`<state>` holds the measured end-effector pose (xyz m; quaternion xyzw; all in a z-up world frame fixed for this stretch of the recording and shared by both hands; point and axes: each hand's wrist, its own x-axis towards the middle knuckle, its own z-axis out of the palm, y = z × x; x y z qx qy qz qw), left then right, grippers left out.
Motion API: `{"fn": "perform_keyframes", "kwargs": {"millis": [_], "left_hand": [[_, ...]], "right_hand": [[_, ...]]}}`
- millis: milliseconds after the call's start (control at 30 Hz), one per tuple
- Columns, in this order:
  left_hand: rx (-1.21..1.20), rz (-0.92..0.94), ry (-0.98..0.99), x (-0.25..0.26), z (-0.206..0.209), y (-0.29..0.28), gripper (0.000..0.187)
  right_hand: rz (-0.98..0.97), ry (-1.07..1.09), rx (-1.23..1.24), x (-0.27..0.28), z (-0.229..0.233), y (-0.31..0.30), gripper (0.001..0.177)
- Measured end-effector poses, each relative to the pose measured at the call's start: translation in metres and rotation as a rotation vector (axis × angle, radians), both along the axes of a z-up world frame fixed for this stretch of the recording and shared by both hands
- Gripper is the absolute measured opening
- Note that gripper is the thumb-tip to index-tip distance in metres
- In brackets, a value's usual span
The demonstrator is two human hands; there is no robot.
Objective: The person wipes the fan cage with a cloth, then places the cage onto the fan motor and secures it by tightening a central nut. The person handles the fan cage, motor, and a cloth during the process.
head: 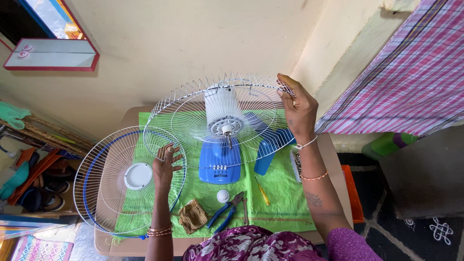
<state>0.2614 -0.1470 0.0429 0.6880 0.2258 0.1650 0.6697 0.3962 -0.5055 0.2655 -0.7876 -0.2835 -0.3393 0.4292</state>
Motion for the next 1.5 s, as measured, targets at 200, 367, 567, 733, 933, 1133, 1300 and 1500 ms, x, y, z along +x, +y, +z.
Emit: {"fn": "perform_keyframes", "kwargs": {"millis": [200, 367, 567, 733, 933, 1133, 1300, 1500], "left_hand": [[0.247, 0.261, -0.016, -0.001, 0.008, -0.008, 0.088], [1.117, 0.697, -0.266, -0.012, 0.009, -0.037, 0.087], [1.650, 0.148, -0.332, 0.012, 0.031, -0.074, 0.056], [1.685, -0.078, -0.352, 0.037, 0.068, -0.083, 0.058], [1.738, 0.016, -0.353, 0.044, 0.074, -0.088, 0.054], [1.666, 0.108, -0.359, 0.050, 0.068, -0.097, 0.048], [1.660, 0.140, -0.386, 0.054, 0.065, -0.101, 0.048], [1.702, 0.204, -0.416, 0.054, 0.070, -0.102, 0.044]], "right_hand": [[-0.108, -0.070, -0.002, 0.005, -0.008, 0.004, 0.039], [-0.110, -0.079, 0.039, 0.006, -0.013, 0.007, 0.040], [-0.092, -0.115, 0.062, 0.007, -0.016, 0.009, 0.041], [-0.142, -0.098, 0.045, 0.009, -0.013, 0.009, 0.043], [-0.156, -0.063, 0.024, 0.001, -0.012, 0.006, 0.048], [-0.436, -0.384, 0.035, -0.031, -0.041, 0.012, 0.039], [0.000, 0.073, 0.122, -0.079, -0.097, 0.044, 0.017], [-0.044, 0.105, -0.250, -0.090, -0.103, 0.067, 0.027]]}}
